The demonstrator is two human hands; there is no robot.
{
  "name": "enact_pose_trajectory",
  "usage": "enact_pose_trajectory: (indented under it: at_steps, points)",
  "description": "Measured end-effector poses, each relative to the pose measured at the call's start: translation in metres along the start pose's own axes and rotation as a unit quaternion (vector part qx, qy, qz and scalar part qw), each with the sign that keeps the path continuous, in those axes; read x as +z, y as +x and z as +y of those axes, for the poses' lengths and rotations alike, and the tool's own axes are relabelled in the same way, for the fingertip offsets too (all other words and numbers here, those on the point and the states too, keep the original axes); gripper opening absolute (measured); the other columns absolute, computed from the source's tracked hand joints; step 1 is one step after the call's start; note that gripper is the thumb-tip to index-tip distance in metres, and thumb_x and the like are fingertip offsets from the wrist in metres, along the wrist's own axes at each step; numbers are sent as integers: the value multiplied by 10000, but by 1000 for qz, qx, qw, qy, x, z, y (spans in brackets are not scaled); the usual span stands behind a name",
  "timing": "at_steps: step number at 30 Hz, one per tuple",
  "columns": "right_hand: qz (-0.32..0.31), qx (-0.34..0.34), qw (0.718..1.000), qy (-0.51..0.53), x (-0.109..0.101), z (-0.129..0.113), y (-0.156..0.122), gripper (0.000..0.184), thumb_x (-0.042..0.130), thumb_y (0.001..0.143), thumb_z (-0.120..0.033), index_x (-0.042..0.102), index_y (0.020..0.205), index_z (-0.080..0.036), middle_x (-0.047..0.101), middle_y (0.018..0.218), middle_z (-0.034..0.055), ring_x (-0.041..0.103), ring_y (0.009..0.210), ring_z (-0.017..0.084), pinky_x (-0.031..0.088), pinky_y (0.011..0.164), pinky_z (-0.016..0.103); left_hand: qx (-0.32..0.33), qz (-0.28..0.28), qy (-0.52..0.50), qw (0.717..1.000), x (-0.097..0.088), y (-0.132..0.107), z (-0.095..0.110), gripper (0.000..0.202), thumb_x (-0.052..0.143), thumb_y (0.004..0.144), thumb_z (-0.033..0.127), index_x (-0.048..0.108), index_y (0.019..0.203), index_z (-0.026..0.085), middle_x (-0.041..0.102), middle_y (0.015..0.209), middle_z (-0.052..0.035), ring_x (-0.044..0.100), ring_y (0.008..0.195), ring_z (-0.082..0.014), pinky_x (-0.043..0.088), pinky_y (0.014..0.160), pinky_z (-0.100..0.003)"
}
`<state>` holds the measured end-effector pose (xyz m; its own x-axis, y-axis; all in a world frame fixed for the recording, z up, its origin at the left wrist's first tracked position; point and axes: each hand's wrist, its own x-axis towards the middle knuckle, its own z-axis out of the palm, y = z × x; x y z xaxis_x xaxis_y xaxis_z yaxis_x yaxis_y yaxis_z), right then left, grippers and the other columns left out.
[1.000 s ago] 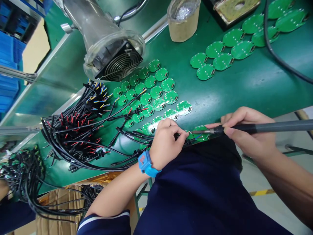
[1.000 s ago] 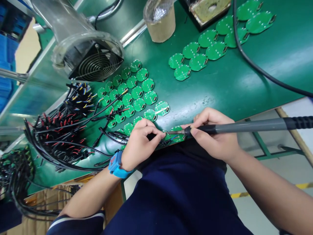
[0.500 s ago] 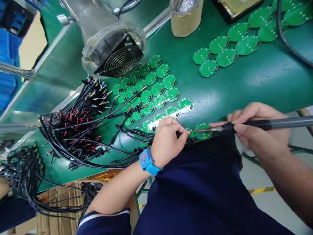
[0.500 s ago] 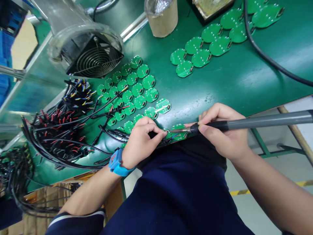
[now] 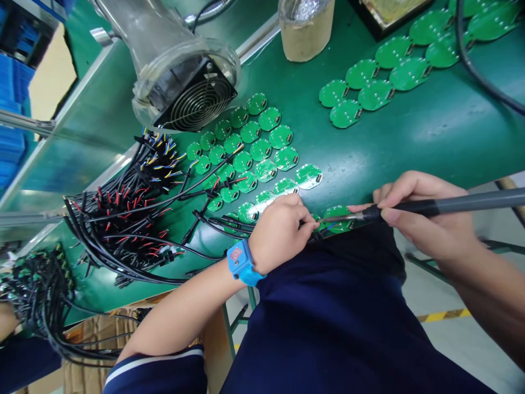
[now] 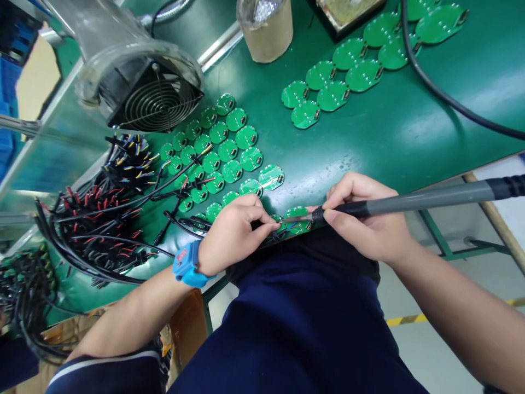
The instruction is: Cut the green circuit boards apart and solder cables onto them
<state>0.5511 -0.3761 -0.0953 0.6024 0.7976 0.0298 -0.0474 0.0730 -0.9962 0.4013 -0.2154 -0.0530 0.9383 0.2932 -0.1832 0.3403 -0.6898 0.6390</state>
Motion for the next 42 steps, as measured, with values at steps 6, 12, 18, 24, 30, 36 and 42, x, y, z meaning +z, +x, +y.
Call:
enact_pose_trajectory:
  at_steps: [6,12,18,24,30,36,42]
  points:
    - [-46,-32,998,15,-2,2,-3,100,620,723,-100,561,769,-166,507,656,-11,566,637,145,582,702,484,-67,-26,7,997,0,4,8,143,619,743,164,643,602,161,538,661,-18,514,664,-127,410,608,-262]
    - [-58,-43,997,24,-3,1,-3,110,612,724,-85,570,786,-164,498,664,-9,523,609,130,575,716,524,-96,-20,39,994,3,2,13,152,574,759,180,622,616,166,540,679,-27,526,684,-143,428,638,-278]
    - [-36,-54,994,90,0,2,-4,133,581,739,-62,576,791,-184,464,608,-24,473,576,135,549,729,582,-85,-18,60,994,4,2,14,178,549,764,177,596,593,170,535,675,-33,532,711,-154,432,658,-287]
    - [-62,-70,994,52,2,3,-6,172,583,720,-45,586,816,-188,475,622,-26,464,562,124,541,771,587,-75,-14,73,994,6,0,17,178,526,772,166,604,612,164,530,665,-41,527,700,-160,440,672,-301]
    - [-49,-88,992,80,3,0,-8,185,584,709,-49,601,816,-200,514,622,-23,490,564,131,520,792,603,-71,-14,104,992,6,-1,21,173,526,773,171,580,610,151,530,683,-52,526,716,-170,449,715,-332]
    - [58,-78,988,119,5,-2,-7,94,630,679,-117,605,697,-206,511,531,-30,452,481,123,547,668,539,-52,-21,140,989,5,1,23,184,510,782,174,560,607,148,530,689,-67,522,707,-182,451,691,-355]
    - [137,-85,986,36,12,4,-12,118,662,671,-153,611,759,-215,566,629,13,532,563,172,445,589,379,-24,-41,209,977,3,4,28,187,484,784,162,602,643,131,553,702,-97,545,711,-221,450,666,-389]
